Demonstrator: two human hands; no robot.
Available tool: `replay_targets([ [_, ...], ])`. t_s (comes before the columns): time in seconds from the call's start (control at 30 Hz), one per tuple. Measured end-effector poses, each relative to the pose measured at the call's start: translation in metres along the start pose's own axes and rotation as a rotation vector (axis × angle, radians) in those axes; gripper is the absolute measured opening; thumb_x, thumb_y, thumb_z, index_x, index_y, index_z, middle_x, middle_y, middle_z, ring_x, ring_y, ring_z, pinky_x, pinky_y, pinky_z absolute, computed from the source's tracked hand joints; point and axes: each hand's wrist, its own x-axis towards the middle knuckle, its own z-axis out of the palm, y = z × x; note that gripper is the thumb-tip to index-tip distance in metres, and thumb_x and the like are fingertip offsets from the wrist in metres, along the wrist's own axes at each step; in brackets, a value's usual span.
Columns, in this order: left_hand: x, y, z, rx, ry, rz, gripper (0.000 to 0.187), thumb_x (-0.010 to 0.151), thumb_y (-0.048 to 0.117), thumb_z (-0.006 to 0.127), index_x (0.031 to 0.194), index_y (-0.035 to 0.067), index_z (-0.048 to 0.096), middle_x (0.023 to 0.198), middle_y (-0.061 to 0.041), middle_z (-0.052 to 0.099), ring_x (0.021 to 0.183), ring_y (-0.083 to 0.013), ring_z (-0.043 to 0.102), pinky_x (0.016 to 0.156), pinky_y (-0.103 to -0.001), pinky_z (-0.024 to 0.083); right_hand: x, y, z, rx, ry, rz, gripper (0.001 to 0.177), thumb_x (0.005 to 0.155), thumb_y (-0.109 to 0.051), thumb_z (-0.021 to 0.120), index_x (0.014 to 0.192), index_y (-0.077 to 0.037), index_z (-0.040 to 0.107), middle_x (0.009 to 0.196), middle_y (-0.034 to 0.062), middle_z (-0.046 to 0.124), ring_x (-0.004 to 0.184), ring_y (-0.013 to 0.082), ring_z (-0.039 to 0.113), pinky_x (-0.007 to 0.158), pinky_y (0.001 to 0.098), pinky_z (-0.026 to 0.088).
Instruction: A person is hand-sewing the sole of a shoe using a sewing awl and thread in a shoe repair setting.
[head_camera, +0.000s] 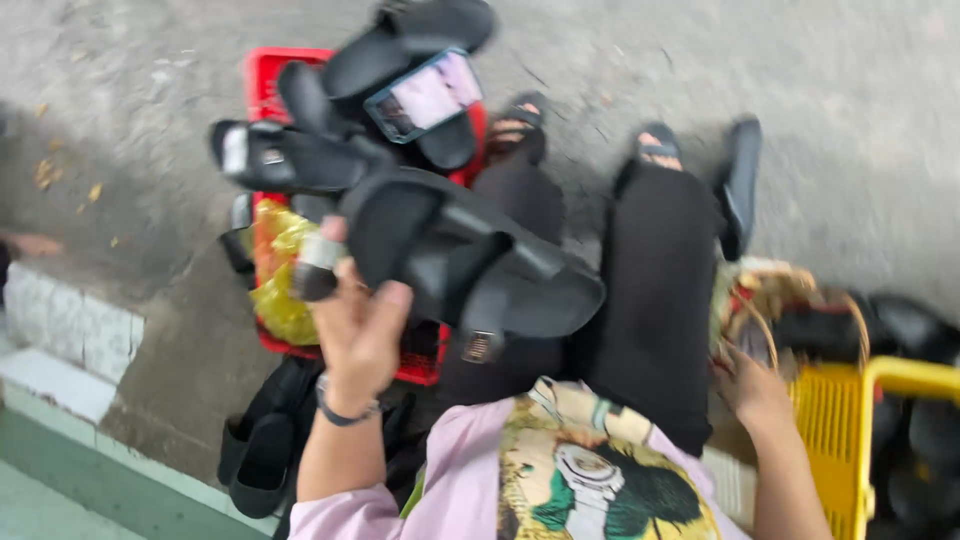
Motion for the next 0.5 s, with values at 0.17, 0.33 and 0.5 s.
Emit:
replay_targets([
  [0.17, 0.007, -0.071, -0.078, -0.524, 0.335, -0.201, 0.03, 0.092, -0.005, 0.048, 0.107, 0.021, 0.049, 0.082, 0.007, 0.041, 0.067, -0.0024, 0.042, 0.052, -0.016, 0.04, -0.002, 0.016, -0.032, 0.255, 0.372, -0.108, 0.046, 0.087, -0.021, 0.055, 0.131, -0.012, 0.062, 0.111, 0.0247, 0.068, 0.106, 0.043, 0.06, 0.087, 0.0482, 0.046],
  [0.33, 0.005, -0.121, -0.101, -0.743, 0.244, -0.083, 0.035, 0.095, -0.008, 0.045, 0.125, 0.007, 0.053, 0.118, -0.021, 0.059, 0.07, -0.0072, 0.046, 0.05, -0.015, 0.03, -0.015, -0.004, -0.074, 0.203, 0.528, -0.108, 0.043, 0.092, -0.024, 0.054, 0.132, -0.012, 0.063, 0.123, 0.0226, 0.062, 0.112, 0.045, 0.055, 0.093, 0.0527, 0.041],
  [0.5, -0.017, -0.162, -0.114, -0.752, 0.376, -0.203, 0.028, 0.095, -0.004, 0.048, 0.117, 0.011, 0.054, 0.107, -0.009, 0.058, 0.087, -0.0133, 0.05, 0.071, -0.022, 0.042, -0.02, -0.031, -0.082, 0.127, 0.441, -0.073, 0.046, 0.094, -0.03, 0.05, 0.135, -0.013, 0.06, 0.121, 0.0245, 0.064, 0.117, 0.0414, 0.054, 0.097, 0.0483, 0.039],
])
